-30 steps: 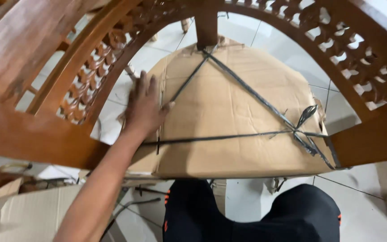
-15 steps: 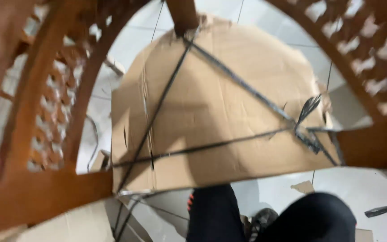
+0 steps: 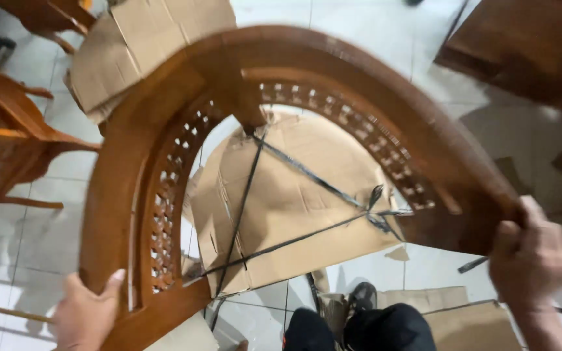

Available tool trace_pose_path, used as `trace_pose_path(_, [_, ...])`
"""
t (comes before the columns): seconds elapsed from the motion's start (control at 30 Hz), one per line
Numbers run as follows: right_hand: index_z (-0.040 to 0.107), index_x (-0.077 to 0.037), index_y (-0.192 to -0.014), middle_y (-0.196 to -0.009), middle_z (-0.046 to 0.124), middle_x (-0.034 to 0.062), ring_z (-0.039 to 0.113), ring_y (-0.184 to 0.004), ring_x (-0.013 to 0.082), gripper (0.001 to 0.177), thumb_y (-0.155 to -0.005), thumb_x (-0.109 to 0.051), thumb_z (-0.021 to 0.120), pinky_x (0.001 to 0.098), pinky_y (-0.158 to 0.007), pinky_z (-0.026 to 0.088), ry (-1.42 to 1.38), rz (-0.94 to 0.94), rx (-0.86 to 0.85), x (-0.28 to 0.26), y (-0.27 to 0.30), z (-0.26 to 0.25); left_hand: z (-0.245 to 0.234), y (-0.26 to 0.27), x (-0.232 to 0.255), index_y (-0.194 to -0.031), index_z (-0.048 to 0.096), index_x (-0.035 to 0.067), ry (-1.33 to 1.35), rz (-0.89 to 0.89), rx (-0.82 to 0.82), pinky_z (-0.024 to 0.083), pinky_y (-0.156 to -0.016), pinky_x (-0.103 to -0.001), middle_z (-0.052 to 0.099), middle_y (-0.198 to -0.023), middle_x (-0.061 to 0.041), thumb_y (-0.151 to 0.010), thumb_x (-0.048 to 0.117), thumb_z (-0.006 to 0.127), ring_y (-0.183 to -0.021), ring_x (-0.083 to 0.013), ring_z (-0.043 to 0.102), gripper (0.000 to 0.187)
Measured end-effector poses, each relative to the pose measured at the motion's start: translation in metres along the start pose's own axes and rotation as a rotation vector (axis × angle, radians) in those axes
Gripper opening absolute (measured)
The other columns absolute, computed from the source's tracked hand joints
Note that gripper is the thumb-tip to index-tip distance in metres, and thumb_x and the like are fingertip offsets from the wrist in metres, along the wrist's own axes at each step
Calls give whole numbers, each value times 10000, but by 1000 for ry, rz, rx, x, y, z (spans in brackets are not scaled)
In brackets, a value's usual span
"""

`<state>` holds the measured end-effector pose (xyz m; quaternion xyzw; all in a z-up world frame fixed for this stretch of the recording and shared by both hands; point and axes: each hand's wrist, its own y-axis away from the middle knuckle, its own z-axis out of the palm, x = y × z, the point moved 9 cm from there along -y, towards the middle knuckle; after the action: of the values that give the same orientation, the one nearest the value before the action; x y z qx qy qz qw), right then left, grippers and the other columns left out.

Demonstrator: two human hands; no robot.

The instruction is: Wrapping a wooden chair with cardboard and securing it with plastic straps for shipping.

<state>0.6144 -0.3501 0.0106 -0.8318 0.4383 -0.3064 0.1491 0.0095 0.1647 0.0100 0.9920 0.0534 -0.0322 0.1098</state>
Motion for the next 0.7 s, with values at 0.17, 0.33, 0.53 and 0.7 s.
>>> trace_pose_path(0.17, [644,-218,-1513,-1158,738,0,711,-886,202,433,-1151,-368,460,315,-616,500,-295,26,-51,-9,-29,-27,-8,8,18,-1303,487,-50,33,133,-10,522,-860,-637,729,-1072,-379,-923,606,625,-1040,-601,671,770])
trace_pose_path(0.33, [450,-232,-1535,-1186,651,143,656,-983,418,525,-1030,-370,485,587,-694,532,-630,211,-476,-6,-31,-7,-31,30,41,-1249,474,-17,61,133,-53,575,-704,-507,703,-1137,-267,-998,520,617,-903,-432,713,609])
trace_pose_path(0.53, [139,-360,-1651,-1445,491,165,578,-1218,466,654,-1028,-295,326,640,-886,481,-752,329,-969,-6,-47,-75,-28,61,58,-1618,216,61,-200,135,168,467,-1016,-482,394,-1515,-239,-838,505,663,-1308,-358,495,1003])
trace_pose_path(0.7, [-3,-336,-1694,-1529,518,200,666,-1171,489,901,-919,12,295,654,-883,487,-717,360,-1073,27,40,-33,72,196,86,-1603,226,112,454,519,-208,222,-1249,-529,116,-1697,-224,-945,293,681,-1573,-389,131,821])
